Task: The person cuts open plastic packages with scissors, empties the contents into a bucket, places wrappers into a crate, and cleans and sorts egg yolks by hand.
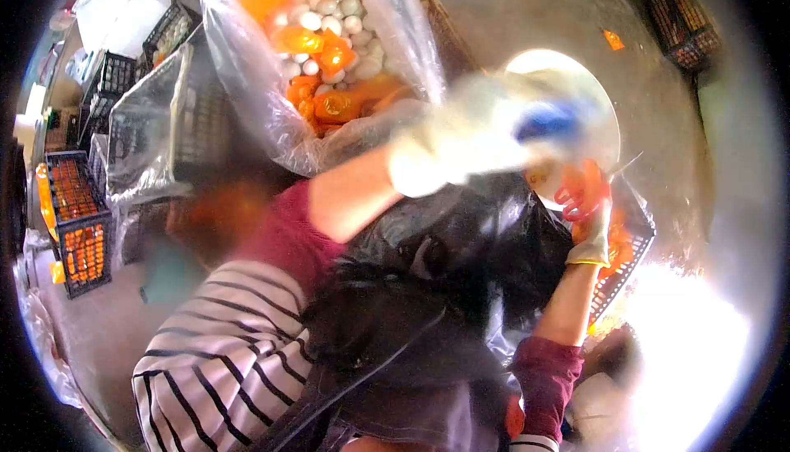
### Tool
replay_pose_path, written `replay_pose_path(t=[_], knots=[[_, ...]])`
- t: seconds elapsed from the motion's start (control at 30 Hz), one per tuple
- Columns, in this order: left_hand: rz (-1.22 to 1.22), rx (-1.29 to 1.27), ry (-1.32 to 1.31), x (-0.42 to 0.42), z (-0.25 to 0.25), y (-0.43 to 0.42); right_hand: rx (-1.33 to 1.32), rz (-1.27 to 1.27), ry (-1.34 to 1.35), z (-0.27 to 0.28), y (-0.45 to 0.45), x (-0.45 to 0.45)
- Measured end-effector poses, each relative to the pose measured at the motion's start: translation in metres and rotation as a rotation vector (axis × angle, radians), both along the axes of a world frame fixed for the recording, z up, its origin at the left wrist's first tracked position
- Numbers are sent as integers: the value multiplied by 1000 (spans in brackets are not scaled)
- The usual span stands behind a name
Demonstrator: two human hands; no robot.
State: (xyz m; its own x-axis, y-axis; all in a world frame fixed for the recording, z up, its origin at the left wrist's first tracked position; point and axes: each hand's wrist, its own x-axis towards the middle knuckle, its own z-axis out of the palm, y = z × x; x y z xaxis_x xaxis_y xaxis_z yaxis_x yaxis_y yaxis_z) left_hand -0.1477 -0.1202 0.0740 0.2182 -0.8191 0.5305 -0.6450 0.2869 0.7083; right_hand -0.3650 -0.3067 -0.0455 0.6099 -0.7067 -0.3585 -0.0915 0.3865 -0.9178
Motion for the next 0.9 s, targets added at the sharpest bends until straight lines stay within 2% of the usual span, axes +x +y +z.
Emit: replay_pose_path(t=[0.03,0.07,0.1,0.17,0.2,0.27,0.3,0.4,0.43,0.47,0.5,0.53,0.57,0.63,0.7,0.73,0.77,0.8,0.87,0.9], knots=[[90,187,118,26,-27,12,-40,-40,86,14,9,8],[256,182,108,52,-58,28,-78,-79,176,19,12,10],[438,431,102,70,-68,51,-123,-30,124,17,10,5],[665,582,-145,115,-131,91,-209,85,28,11,8,-4],[700,470,-382,139,-187,104,-180,102,53,12,6,-3],[712,500,-636,150,-233,109,-132,138,66,12,-3,-1],[713,510,-760,151,-238,106,-105,156,56,15,-5,2],[674,408,-655,154,-246,82,-239,150,175,21,0,6],[596,573,-152,149,-223,69,-273,151,193,22,3,6],[641,672,181,139,-202,60,-292,163,173,19,5,5],[496,583,356,144,-216,54,-292,180,171,19,6,6],[354,484,523,144,-202,47,-293,197,169,18,7,8],[353,321,955,127,-190,40,-279,215,190,20,5,11],[284,138,1190,93,-170,34,-238,192,235,23,3,16],[175,39,1267,46,-152,21,-170,139,247,19,3,20],[149,66,941,17,-121,24,-136,123,234,16,3,21],[20,17,919,2,-162,-3,-102,122,185,7,-1,15],[207,42,107,7,-151,-7,-70,118,170,2,-4,12],[261,476,468,16,-165,-31,-33,97,139,-1,-5,6],[233,226,653,24,-191,-40,-28,81,123,0,-2,4]])
